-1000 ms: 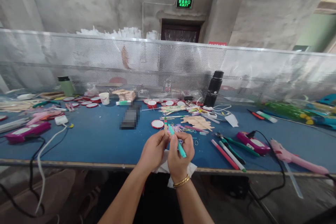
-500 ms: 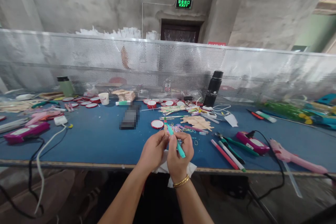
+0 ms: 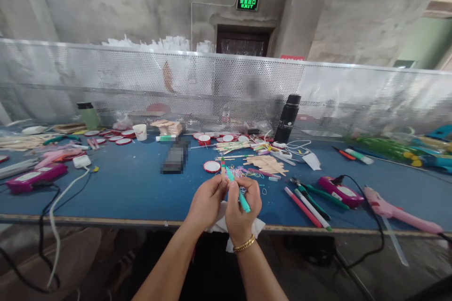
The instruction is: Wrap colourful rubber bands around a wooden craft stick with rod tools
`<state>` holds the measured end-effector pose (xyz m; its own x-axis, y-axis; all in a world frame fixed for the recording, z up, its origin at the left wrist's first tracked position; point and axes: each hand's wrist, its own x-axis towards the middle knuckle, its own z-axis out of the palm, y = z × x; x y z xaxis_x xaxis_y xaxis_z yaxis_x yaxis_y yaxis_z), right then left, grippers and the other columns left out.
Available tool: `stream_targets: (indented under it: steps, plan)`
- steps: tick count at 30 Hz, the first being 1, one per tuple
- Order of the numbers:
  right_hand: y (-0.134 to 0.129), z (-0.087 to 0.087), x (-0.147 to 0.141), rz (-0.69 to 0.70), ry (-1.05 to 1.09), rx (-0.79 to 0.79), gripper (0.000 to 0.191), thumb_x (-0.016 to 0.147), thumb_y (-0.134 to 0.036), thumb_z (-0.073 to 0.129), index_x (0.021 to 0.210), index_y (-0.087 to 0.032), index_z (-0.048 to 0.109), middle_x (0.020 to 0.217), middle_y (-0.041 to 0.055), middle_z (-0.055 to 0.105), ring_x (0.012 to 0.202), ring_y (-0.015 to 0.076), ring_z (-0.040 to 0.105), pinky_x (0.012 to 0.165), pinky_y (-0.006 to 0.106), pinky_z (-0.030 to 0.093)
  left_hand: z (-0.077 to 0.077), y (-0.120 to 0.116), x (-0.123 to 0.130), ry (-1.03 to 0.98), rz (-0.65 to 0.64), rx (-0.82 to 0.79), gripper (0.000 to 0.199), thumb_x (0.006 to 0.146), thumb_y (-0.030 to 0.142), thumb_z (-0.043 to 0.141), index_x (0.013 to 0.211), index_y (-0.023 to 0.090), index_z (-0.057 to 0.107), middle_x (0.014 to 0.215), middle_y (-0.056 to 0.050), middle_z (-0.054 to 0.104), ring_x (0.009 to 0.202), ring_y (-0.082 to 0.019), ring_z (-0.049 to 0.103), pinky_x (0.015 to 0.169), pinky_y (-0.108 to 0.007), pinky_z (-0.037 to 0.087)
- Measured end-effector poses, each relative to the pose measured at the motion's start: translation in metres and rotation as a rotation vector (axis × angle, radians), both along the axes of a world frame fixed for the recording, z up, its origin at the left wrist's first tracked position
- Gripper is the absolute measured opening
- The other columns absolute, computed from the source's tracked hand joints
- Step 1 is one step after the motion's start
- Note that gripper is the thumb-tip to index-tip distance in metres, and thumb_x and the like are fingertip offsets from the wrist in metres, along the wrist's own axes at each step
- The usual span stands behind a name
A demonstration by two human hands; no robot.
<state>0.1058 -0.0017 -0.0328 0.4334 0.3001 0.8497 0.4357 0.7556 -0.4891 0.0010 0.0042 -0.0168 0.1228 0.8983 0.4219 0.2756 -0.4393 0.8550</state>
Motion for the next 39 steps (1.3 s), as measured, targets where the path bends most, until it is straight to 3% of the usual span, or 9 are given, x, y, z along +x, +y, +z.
stream_targets:
  steps: [39]
  plan:
    - [0.0012, -0.0033, 0.0001, -0.001, 0.013, -0.008, 0.007, 0.1, -0.025, 0.061, 0.095, -0.022, 0.064, 0.087, 0.0017, 0.068, 0.081, 0.0168, 0.067, 0.077, 0.032, 0.055, -0.0016, 0.0001, 0.0004, 0.017, -0.008, 0.006, 0.04, 0.104, 0.05, 0.049, 0.077, 0.021, 0.057, 0.074, 0.001, 0.058, 0.07, -0.017, 0.05, 0.068, -0.027, 0.042]
